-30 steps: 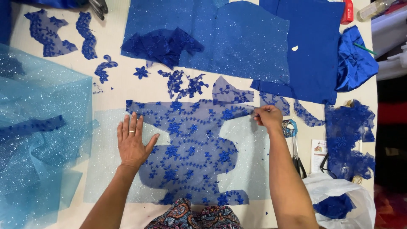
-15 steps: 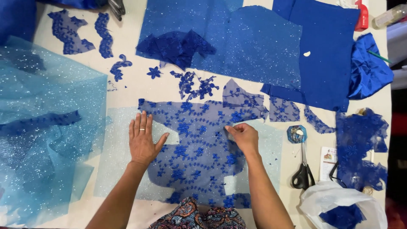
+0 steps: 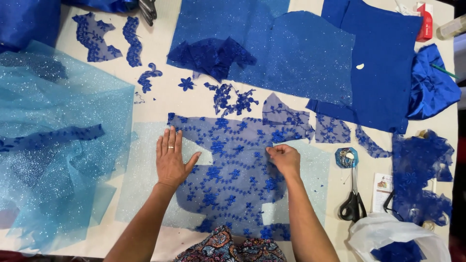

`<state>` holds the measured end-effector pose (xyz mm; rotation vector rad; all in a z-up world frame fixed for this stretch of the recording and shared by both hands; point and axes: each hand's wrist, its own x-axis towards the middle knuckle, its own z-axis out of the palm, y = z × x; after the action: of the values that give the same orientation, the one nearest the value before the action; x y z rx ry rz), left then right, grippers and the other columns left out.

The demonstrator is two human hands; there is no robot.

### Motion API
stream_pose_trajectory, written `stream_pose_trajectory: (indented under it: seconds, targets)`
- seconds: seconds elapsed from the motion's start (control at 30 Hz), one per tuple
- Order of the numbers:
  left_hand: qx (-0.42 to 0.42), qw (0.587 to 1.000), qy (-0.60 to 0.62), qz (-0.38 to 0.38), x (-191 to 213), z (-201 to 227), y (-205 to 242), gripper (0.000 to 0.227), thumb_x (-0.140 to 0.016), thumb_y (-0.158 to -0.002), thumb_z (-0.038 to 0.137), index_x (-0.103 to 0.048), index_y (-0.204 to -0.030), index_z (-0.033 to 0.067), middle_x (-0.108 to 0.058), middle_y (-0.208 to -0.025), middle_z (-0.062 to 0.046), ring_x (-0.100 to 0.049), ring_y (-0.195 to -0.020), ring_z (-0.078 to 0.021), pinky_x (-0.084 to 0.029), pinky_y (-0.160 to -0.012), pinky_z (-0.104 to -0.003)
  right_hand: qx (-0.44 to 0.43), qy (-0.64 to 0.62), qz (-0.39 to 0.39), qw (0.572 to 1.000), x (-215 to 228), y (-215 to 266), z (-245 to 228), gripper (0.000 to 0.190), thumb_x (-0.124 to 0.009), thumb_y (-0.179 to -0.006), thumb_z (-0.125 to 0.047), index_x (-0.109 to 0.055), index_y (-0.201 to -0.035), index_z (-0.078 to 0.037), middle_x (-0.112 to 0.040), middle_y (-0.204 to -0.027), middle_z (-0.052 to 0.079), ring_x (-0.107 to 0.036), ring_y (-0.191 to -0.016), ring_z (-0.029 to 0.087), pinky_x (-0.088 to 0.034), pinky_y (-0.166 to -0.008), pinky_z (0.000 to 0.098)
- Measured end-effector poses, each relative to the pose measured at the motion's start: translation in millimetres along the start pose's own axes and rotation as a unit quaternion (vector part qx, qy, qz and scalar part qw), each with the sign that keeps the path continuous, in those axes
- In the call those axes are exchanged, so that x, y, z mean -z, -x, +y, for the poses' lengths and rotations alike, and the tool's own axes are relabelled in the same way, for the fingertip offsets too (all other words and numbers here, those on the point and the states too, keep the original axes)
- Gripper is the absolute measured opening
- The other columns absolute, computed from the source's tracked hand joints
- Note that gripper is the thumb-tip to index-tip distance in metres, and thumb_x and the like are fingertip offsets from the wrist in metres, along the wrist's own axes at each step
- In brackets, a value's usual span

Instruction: The person arranges and smooths a piece of blue floral lace fabric on a white table. They adjust the lace to align with a larger piece of light blue glittery tulle underneath, ensuring the pattern is properly positioned.

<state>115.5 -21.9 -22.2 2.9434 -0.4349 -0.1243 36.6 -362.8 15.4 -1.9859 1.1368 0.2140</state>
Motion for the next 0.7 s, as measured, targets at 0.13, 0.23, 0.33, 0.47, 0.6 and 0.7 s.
stream_pose_trajectory:
  seconds: [0.13,0.23,0.33,0.47,0.6,0.7]
  targets:
    - [-0.002,1.0,0.013,0.009,0,0,0,0.095,-0.034,-0.09,0.081,-0.031,-0.155,0.0115,-0.019,-0.168,-0.009,-0.012,-0.155,-0.0239,0.0,-0.128,-0.04,-0.007,-0.027,0.007,1.0,2,-2,5,0.019,-0.08,-0.075,-0.024,-0.078,-0.084,-0.007,-0.072,-0.067,0.007,-0.067,-0.056,0.018,-0.052,-0.054,0.0275]
    - [-0.004,1.0,0.026,0.016,-2,-2,0,0.094,-0.03,-0.091,0.08,-0.03,-0.156,0.0111,-0.018,-0.168,-0.01,-0.011,-0.155,-0.024,-0.001,-0.128,-0.04,-0.005,-0.037,0.012,0.999,4,-4,9,0.018,-0.08,-0.075,-0.023,-0.078,-0.083,-0.007,-0.072,-0.067,0.007,-0.067,-0.055,0.017,-0.051,-0.053,0.0272]
    - [-0.005,0.999,0.031,0.025,-3,-2,1,0.093,-0.031,-0.092,0.079,-0.031,-0.155,0.0107,-0.019,-0.167,-0.011,-0.013,-0.155,-0.0241,-0.001,-0.128,-0.04,-0.006,-0.041,0.012,0.999,2,-7,12,0.017,-0.08,-0.075,-0.022,-0.077,-0.082,-0.007,-0.072,-0.066,0.007,-0.067,-0.053,0.017,-0.049,-0.052,0.0269]
    - [-0.009,0.998,0.045,0.032,0,-2,2,0.091,-0.033,-0.093,0.077,-0.031,-0.155,0.0104,-0.02,-0.167,-0.011,-0.014,-0.155,-0.0245,-0.003,-0.128,-0.04,0.004,-0.032,-0.012,0.999,12,14,-11,0.022,-0.081,-0.075,-0.026,-0.077,-0.083,-0.006,-0.072,-0.067,0.007,-0.065,-0.053,0.016,-0.048,-0.052,0.0247]
    - [-0.001,0.996,0.075,0.049,6,-2,-1,0.084,-0.046,-0.093,0.067,-0.035,-0.153,0.01,-0.026,-0.165,-0.01,-0.022,-0.152,-0.024,-0.01,-0.127,-0.04,0.021,-0.03,-0.028,0.999,21,25,-25,0.027,-0.084,-0.073,-0.023,-0.077,-0.088,-0.002,-0.073,-0.069,0.011,-0.064,-0.053,0.017,-0.048,-0.053,0.0267]
    - [0.036,0.987,0.143,0.058,19,-5,-8,0.077,-0.061,-0.091,0.053,-0.036,-0.151,0.0113,-0.035,-0.159,-0.009,-0.034,-0.145,-0.0226,-0.022,-0.123,-0.04,0.014,-0.05,0.001,0.999,30,8,-10,0.025,-0.084,-0.075,-0.022,-0.077,-0.089,-0.004,-0.072,-0.068,0.01,-0.062,-0.051,0.016,-0.047,-0.05,0.0255]
